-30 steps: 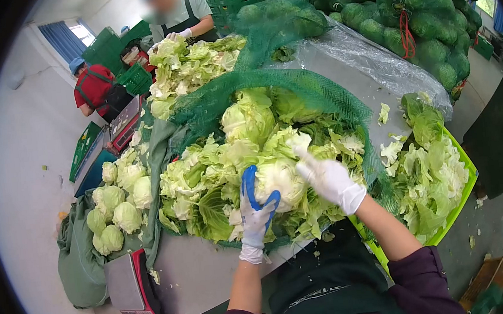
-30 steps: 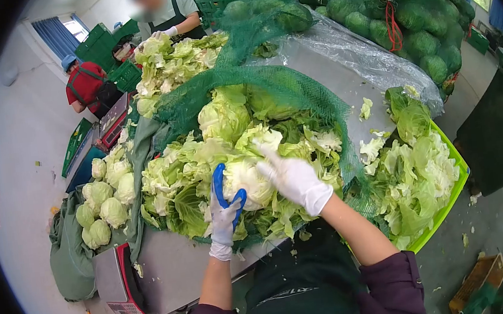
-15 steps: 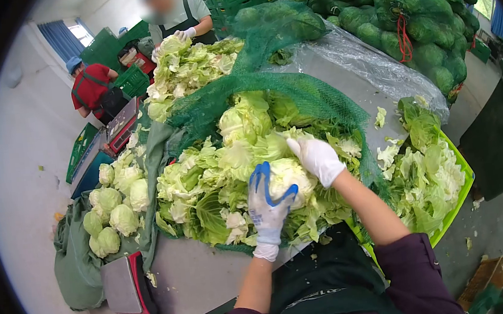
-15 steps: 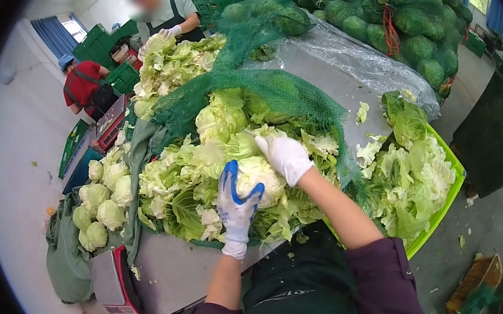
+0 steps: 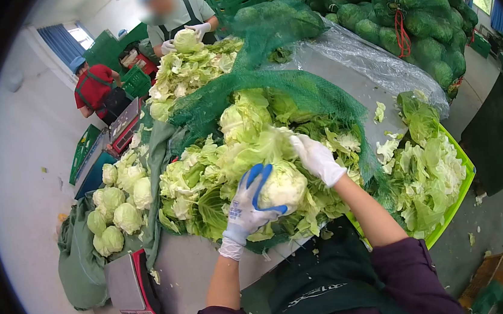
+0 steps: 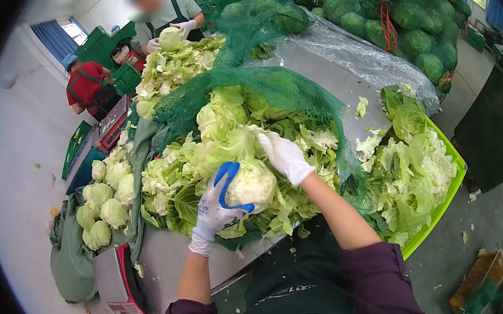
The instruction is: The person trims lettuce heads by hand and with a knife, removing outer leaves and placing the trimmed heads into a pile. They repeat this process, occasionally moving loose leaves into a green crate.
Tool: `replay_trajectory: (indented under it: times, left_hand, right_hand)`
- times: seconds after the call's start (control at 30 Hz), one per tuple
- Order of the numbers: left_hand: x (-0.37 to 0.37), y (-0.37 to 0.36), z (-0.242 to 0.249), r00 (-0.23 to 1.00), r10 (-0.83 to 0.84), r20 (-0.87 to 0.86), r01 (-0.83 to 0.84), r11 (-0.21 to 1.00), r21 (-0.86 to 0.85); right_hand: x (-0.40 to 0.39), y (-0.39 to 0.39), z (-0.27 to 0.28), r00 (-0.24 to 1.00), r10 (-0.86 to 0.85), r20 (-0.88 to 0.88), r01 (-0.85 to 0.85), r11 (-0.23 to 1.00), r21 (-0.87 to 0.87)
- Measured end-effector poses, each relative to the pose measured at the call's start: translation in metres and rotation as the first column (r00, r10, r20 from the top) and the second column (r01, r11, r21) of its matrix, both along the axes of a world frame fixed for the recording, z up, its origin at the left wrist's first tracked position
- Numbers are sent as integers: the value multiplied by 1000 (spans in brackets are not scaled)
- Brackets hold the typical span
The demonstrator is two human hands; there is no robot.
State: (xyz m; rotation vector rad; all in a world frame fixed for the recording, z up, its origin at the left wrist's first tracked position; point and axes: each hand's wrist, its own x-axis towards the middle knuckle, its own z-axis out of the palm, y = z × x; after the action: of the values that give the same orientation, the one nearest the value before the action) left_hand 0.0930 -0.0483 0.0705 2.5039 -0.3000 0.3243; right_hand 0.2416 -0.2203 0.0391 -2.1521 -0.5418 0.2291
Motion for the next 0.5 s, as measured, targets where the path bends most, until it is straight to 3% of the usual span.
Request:
replay_trajectory:
  times: [0.07,0.1,0.13,0.23,0.27,0.37,0.43,0.5]
  left_hand:
    - [0,6,-15,990,136,-22,-135,925,-355]
    - [-1,0,-14,969,247,3,-234,922,-309]
    - [0,-5,-17,969,248,1,-236,921,-310]
    - [0,-26,-25,897,409,170,-365,899,-241]
    - [1,-28,-28,898,406,167,-362,900,-243]
    - [6,-23,-39,880,440,180,-390,885,-255]
    - [8,-23,-44,871,443,214,-380,882,-279]
    - [8,-26,-49,857,454,242,-377,875,-304]
  right_hand:
    - [-25,-11,-3,997,-81,10,80,994,70]
    - [-40,-14,-11,987,-126,97,116,987,108]
    - [-57,-18,-19,969,-172,179,147,979,144]
    - [-101,-12,-35,987,-157,43,152,984,94]
    - [-109,-8,-27,984,-181,0,181,983,-25]
    - [-110,5,-38,978,-209,-5,207,974,-96]
    - [-105,12,-41,966,-205,158,227,964,-137]
    - [-102,16,-40,953,-216,213,250,957,-147]
